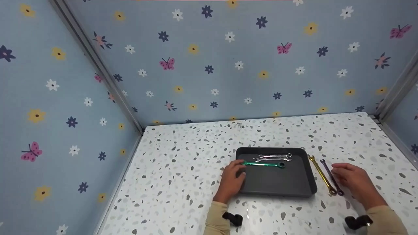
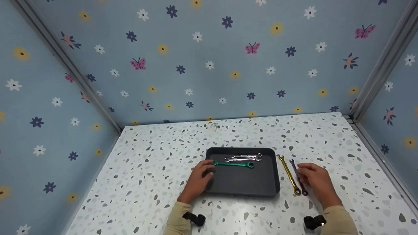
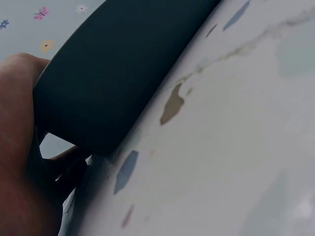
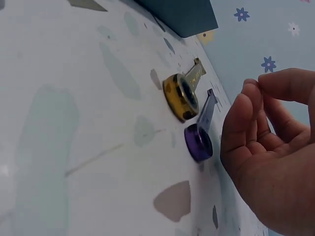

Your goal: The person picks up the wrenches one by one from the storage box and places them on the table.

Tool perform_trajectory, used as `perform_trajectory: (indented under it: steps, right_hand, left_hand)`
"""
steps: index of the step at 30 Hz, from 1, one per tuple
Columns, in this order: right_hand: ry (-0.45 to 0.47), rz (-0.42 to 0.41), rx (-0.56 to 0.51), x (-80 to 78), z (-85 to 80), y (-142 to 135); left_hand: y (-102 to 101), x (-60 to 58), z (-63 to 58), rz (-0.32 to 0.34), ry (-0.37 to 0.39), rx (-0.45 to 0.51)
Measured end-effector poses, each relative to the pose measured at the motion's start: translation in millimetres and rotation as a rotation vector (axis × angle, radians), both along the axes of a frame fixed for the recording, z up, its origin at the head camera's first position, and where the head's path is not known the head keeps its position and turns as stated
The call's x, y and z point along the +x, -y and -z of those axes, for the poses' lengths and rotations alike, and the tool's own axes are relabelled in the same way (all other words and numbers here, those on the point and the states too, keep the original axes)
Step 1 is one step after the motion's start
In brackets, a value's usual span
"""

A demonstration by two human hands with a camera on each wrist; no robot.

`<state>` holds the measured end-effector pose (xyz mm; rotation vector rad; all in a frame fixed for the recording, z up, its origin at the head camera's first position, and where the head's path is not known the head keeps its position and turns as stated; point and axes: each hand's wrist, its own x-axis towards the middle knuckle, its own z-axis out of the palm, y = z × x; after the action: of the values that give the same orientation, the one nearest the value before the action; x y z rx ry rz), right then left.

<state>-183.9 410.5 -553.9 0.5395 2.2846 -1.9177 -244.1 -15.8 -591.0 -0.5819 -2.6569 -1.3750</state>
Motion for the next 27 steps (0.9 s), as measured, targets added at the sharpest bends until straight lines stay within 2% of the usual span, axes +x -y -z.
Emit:
perform_trajectory:
  steps: [6,12,19,27]
  right_hand:
    - [-0.034,-0.044,-0.056,-3.7,-11.8,8]
    - [-0.089,-0.095,-0.124,-10.5,-30.7,20]
    - [-0.114,-0.167,-0.038,-25.2,-41.5,39]
    - [-0.118,-0.252,-0.014,-39.8,-48.3,54]
  left_hand:
    - [-2,0.4,-0.4,-0.016,0.014,0.005]
    - [-2,-1.3,0.0,-0.023,0.022,0.002]
    - [0,-0.5,-0.9,-0.029,0.043,0.010]
    - [1,0.4,-0.2,-0.019,0.052,0.017]
